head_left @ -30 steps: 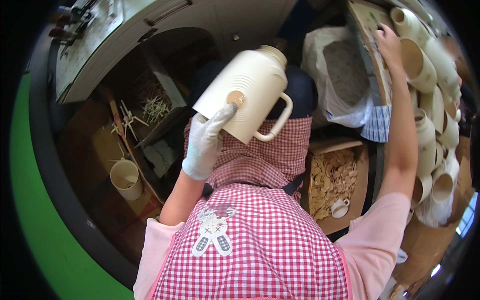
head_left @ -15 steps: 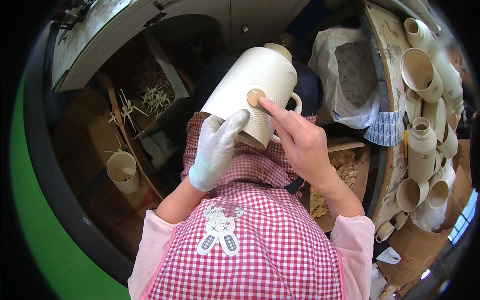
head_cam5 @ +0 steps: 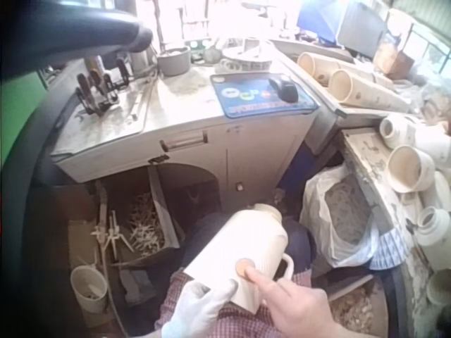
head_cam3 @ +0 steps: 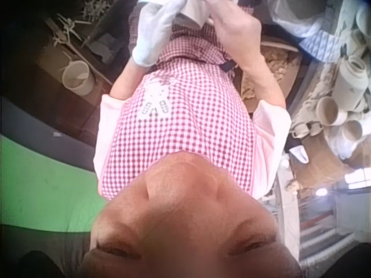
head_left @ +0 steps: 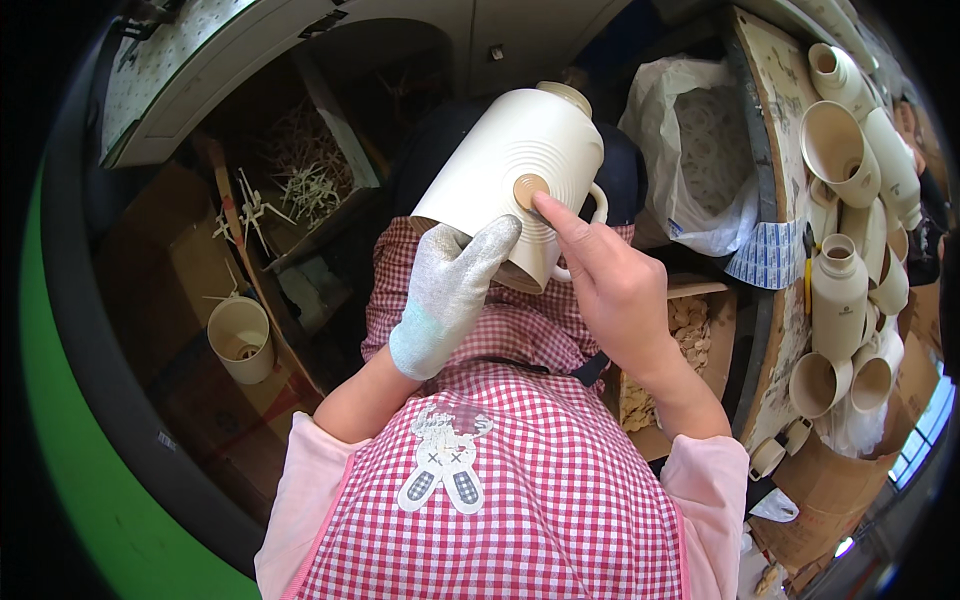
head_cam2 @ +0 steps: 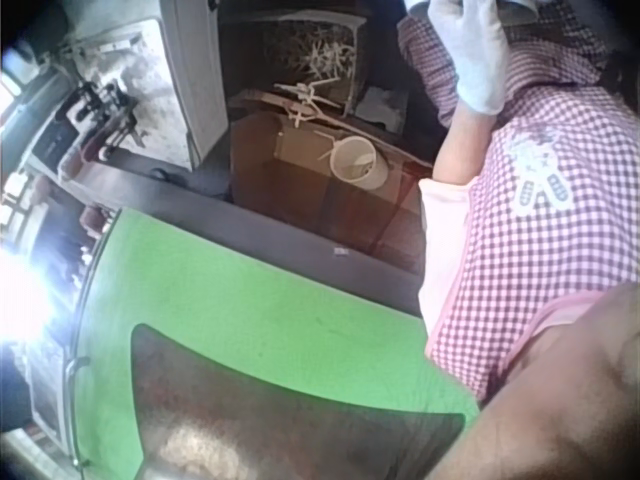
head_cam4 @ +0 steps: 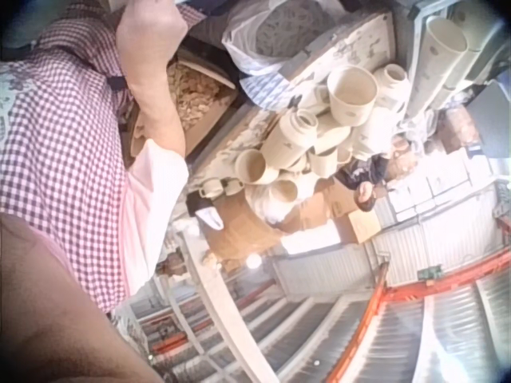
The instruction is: The person assembles white ceramic pitchers by inserting a small wooden disc into the spout and attaching a handle. They handle each pitcher one at a time, inspect the interior, and place the finished units onto a conveyor belt.
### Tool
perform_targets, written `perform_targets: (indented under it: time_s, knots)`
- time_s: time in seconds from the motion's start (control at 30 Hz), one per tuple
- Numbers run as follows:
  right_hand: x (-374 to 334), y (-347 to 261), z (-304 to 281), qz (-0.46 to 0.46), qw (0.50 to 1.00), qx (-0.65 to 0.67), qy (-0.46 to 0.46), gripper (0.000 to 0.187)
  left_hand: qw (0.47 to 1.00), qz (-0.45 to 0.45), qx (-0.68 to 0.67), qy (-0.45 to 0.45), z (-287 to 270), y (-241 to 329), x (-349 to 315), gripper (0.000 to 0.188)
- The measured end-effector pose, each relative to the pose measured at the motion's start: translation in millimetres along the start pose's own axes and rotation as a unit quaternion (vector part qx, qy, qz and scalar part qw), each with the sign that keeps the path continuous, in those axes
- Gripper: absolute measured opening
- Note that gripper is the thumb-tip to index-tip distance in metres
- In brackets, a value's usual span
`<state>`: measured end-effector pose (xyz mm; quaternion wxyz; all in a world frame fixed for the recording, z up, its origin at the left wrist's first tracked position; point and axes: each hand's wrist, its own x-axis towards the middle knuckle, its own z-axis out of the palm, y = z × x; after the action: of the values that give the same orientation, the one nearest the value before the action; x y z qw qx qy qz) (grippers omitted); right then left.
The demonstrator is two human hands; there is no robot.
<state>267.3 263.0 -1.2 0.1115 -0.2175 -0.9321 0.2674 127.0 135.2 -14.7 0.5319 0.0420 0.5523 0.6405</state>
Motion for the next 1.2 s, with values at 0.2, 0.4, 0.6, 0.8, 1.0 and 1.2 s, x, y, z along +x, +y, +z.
perform_targets:
  time_s: [0.2, 0.4, 0.6, 0.8, 1.0, 1.2]
  knots:
    - [0, -12, -4, -0.037, 0.987, -0.155, 0.016, 0.069, 0.992, 0.083, 0.080, 0.050, 12, -12, 1, 0.039]
    - [-2, -14, 0, -0.033, 0.959, -0.281, 0.005, 0.073, 0.989, 0.092, 0.103, 0.050, 18, -21, 7, 0.039]
    - [-6, -6, 17, 0.005, 0.999, 0.000, 0.042, 0.056, 0.997, 0.066, -0.004, -0.026, -4, -21, 6, 0.042]
    - [-6, 2, 14, -0.004, 0.996, 0.089, 0.032, 0.052, 0.995, 0.094, 0.038, -0.008, -6, -19, 8, 0.045]
    - [-7, -11, 10, -0.009, 0.992, -0.119, 0.036, 0.067, 0.996, 0.061, 0.049, 0.033, 2, -12, 4, 0.044]
    - [-9, -23, 11, -0.004, 0.961, -0.277, 0.007, 0.075, 0.981, 0.127, 0.141, 0.044, 12, -23, 8, 0.040]
